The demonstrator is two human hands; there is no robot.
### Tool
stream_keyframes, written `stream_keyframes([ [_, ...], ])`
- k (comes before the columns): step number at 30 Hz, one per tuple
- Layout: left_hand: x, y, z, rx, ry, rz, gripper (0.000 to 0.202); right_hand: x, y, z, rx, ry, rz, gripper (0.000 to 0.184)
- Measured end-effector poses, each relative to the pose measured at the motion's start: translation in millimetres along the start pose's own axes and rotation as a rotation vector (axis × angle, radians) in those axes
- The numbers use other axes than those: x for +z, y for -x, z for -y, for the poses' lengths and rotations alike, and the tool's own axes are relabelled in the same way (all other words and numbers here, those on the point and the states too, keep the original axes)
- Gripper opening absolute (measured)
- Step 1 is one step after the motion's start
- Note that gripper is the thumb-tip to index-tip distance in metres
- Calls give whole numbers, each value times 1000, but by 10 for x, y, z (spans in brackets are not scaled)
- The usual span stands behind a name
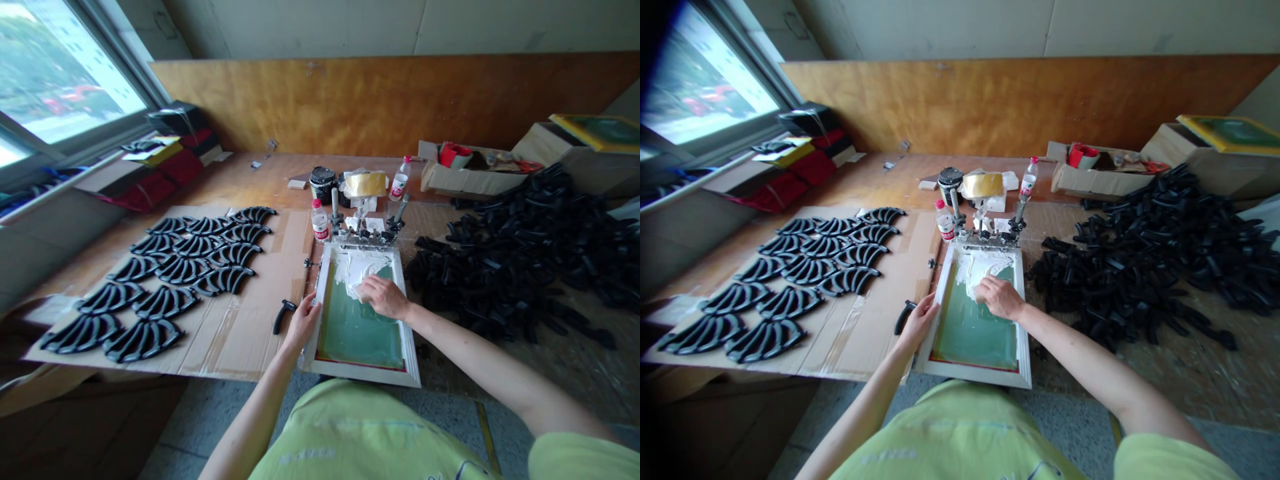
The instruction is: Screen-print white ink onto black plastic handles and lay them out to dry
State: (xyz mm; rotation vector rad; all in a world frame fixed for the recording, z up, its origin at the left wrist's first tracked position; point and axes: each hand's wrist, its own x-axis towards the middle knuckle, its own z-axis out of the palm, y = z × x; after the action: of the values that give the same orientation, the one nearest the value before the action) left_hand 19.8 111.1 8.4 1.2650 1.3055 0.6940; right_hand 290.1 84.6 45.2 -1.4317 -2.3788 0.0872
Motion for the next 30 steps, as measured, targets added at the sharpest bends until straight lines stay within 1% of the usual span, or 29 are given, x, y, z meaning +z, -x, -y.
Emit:
stream_keyframes([
  [1, -4, 7, -11, -6, 10, 10, 59, -20, 7, 5, -8, -27, 5, 18],
  [3, -24, 31, -65, -21, 42, 42, 62, -103, -88, -35, 42, -65, -11, 14],
  [4, -43, 50, -112, -26, 63, 62, 65, -158, -190, -81, 96, -72, -27, 19],
  [5, -68, 71, -175, -33, 83, 84, 68, -220, -316, -144, 165, -69, -46, 28],
  [7, -132, 116, -352, -42, 123, 118, 72, -358, -571, -318, 314, -44, -81, 49],
  [8, -164, 135, -465, -41, 135, 123, 69, -433, -663, -427, 385, -30, -104, 54],
  [10, -212, 152, -726, -16, 148, 115, 60, -572, -709, -673, 506, -29, -195, 54],
  [12, -212, 122, -1015, 64, 199, 87, 55, -654, -555, -911, 625, -70, -347, 44],
  [14, -165, 44, -1302, 185, 307, 64, 55, -623, -273, -1067, 767, -105, -474, 34],
  [15, -131, -6, -1429, 232, 362, 56, 54, -556, -120, -1095, 824, -116, -492, 30],
  [16, -94, -57, -1536, 259, 404, 52, 52, -458, 22, -1086, 859, -127, -470, 28],
  [17, -57, -105, -1613, 266, 429, 44, 51, -337, 144, -1042, 860, -137, -417, 26],
  [18, -20, -143, -1653, 260, 444, 30, 50, -202, 240, -968, 825, -145, -349, 24],
  [19, 20, -166, -1647, 252, 459, -3, 48, -66, 308, -872, 758, -149, -279, 22],
  [20, 65, -169, -1594, 247, 478, -38, 47, 59, 351, -761, 672, -142, -216, 22],
  [21, 120, -151, -1495, 233, 494, -55, 46, 163, 372, -640, 588, -119, -169, 24],
  [22, 188, -111, -1356, 190, 495, -38, 47, 241, 377, -510, 516, -83, -139, 25],
  [23, 271, -50, -1188, 110, 479, 22, 48, 292, 370, -372, 471, -43, -122, 23],
  [25, 464, 116, -817, -118, 412, 205, 55, 330, 335, -61, 475, 24, -144, 13],
  [26, 559, 205, -641, -223, 386, 288, 58, 330, 312, 110, 492, 38, -172, 10],
  [27, 638, 284, -485, -296, 377, 340, 60, 325, 292, 283, 485, 31, -191, 12],
  [28, 689, 343, -354, -332, 379, 354, 60, 319, 282, 445, 440, 3, -192, 14],
  [29, 699, 371, -250, -340, 376, 339, 60, 312, 290, 582, 362, -42, -171, 16],
  [30, 659, 364, -171, -326, 346, 300, 59, 300, 327, 677, 274, -95, -137, 19],
])
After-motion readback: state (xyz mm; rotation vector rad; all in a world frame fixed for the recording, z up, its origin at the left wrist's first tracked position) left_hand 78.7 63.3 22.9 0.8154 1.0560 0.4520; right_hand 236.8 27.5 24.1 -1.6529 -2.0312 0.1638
